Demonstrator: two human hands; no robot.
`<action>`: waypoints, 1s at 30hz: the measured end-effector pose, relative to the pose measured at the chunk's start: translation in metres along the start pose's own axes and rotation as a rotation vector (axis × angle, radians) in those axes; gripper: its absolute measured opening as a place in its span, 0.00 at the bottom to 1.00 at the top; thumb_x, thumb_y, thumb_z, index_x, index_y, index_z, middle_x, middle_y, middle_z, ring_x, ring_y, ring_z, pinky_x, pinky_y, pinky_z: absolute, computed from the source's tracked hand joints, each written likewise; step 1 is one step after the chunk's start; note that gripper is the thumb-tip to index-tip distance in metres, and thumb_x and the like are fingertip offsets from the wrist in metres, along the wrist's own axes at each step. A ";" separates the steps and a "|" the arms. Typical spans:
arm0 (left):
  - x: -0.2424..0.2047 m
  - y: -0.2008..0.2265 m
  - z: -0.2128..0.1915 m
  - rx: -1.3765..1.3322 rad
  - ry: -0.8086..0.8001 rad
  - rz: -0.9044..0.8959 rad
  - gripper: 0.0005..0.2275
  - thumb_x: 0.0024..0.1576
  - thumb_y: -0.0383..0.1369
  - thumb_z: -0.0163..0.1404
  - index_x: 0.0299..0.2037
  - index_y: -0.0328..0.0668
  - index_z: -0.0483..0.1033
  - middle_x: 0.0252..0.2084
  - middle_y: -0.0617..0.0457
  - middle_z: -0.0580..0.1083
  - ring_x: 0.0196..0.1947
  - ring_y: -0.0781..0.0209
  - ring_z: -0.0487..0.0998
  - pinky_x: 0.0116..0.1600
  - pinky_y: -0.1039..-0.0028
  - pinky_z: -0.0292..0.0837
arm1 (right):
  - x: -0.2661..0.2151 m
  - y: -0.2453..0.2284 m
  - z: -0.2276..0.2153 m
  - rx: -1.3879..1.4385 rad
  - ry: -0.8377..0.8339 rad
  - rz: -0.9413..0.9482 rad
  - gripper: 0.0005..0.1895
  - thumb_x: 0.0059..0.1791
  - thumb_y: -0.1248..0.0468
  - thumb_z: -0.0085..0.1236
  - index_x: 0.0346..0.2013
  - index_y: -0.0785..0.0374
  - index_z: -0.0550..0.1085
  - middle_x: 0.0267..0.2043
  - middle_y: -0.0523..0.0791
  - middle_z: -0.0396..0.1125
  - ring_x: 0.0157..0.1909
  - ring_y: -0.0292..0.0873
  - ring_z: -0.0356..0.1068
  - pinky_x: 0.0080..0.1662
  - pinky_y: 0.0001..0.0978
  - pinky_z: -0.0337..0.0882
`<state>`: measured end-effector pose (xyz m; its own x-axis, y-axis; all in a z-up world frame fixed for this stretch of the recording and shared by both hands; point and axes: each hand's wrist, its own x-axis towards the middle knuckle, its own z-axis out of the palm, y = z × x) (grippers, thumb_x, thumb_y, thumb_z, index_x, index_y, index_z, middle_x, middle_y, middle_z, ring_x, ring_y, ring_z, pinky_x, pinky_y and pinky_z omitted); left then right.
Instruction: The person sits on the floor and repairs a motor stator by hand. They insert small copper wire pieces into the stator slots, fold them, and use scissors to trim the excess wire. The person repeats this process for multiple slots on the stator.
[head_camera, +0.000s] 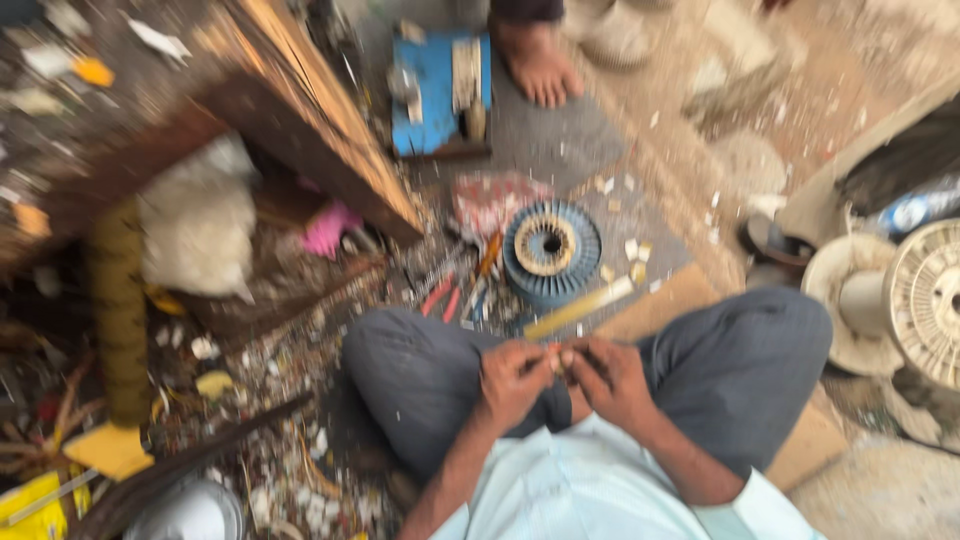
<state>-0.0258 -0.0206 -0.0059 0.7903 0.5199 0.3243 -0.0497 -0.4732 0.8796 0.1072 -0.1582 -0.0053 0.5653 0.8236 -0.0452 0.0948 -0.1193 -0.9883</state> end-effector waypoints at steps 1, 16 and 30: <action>-0.001 0.002 0.000 -0.062 0.003 -0.081 0.03 0.56 0.24 0.59 0.36 0.33 0.79 0.27 0.50 0.76 0.24 0.66 0.80 0.29 0.77 0.73 | -0.002 0.004 0.002 0.056 -0.006 0.019 0.06 0.52 0.69 0.55 0.40 0.70 0.78 0.25 0.43 0.74 0.27 0.32 0.71 0.30 0.24 0.73; -0.012 0.007 0.002 -0.041 0.084 0.016 0.05 0.57 0.20 0.52 0.39 0.34 0.69 0.35 0.48 0.72 0.36 0.59 0.74 0.41 0.68 0.71 | -0.005 0.056 0.020 0.559 -0.078 0.265 0.04 0.52 0.69 0.56 0.38 0.68 0.75 0.34 0.42 0.69 0.36 0.35 0.66 0.42 0.27 0.68; -0.025 -0.012 0.020 -0.523 0.097 -0.516 0.05 0.60 0.26 0.51 0.43 0.34 0.71 0.33 0.54 0.76 0.30 0.65 0.78 0.37 0.71 0.76 | -0.008 0.063 0.024 0.430 -0.021 0.244 0.05 0.53 0.67 0.56 0.37 0.68 0.73 0.29 0.41 0.68 0.31 0.32 0.65 0.33 0.23 0.65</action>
<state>-0.0328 -0.0421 -0.0312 0.7355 0.6567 -0.1668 0.0095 0.2362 0.9717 0.0887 -0.1590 -0.0710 0.5117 0.8118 -0.2813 -0.3877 -0.0740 -0.9188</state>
